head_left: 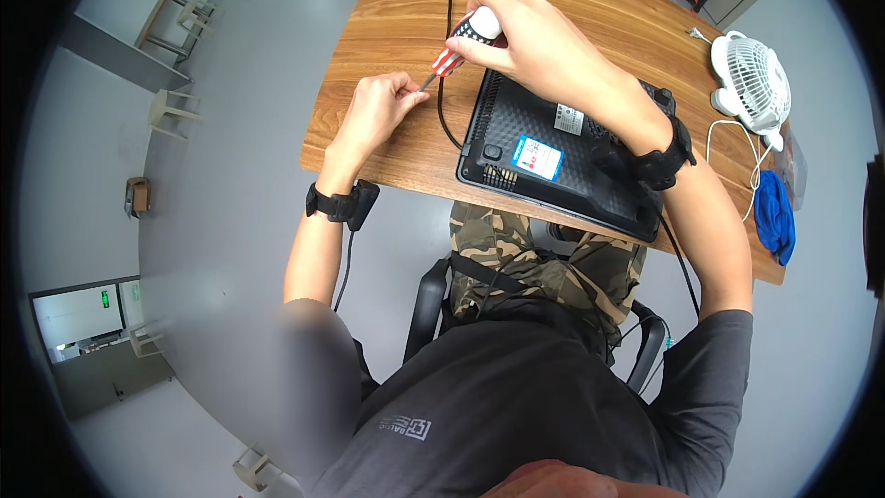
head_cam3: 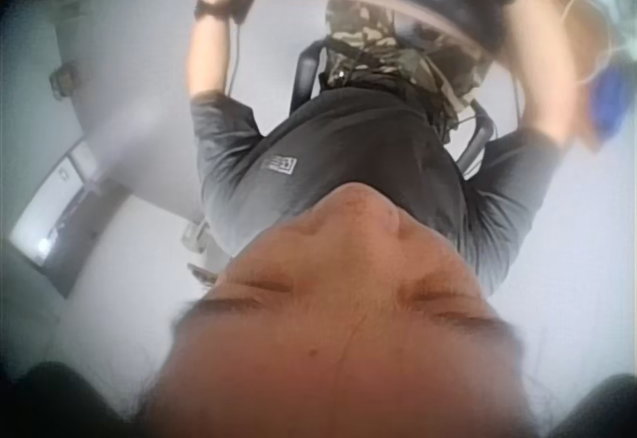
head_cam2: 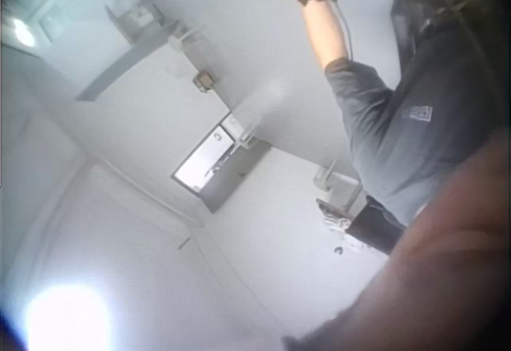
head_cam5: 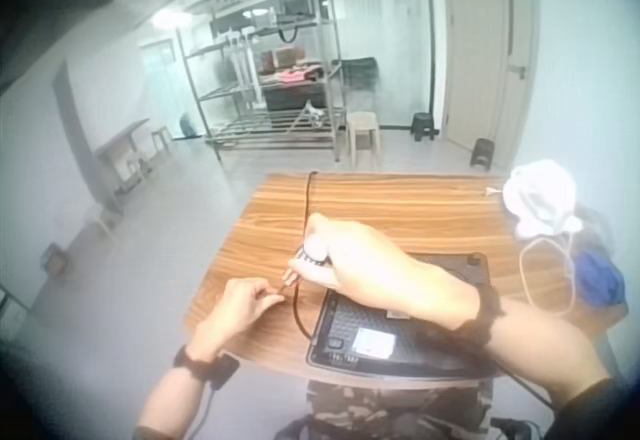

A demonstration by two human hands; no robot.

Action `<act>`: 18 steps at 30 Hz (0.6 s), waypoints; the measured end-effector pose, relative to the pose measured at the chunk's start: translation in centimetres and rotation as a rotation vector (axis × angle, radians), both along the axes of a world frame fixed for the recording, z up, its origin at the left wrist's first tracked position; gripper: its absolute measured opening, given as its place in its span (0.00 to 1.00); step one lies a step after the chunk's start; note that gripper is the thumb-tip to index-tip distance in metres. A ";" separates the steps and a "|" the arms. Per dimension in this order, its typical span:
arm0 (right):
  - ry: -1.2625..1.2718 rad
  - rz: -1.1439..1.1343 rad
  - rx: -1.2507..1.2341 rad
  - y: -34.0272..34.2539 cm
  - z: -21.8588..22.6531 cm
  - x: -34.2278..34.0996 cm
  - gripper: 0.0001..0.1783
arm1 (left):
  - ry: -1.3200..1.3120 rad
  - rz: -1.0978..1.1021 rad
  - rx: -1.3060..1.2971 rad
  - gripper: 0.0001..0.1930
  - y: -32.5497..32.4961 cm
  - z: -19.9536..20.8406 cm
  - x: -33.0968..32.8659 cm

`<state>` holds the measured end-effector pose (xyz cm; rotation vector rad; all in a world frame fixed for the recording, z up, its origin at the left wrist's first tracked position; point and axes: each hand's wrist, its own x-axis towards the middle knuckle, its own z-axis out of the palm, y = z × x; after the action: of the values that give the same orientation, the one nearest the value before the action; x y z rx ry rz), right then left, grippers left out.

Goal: The person uses a screwdriver to remove screws from the bottom of a black electronic device on a wooden table. After removing several screws, the person lifts the bottom cover to reveal internal components including a copper heat sink and circuit board.

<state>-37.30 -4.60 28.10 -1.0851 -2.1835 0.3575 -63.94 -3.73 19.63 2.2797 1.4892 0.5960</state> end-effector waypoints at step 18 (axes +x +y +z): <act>0.068 -0.162 -0.051 6.7 0.0 7.9 0.23 | 0.144 0.014 0.067 0.04 1.9 -4.1 -2.9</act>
<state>-29.43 2.14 28.08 -1.2510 -2.0208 0.3730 -66.82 -1.85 15.49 2.4107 1.5747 0.5024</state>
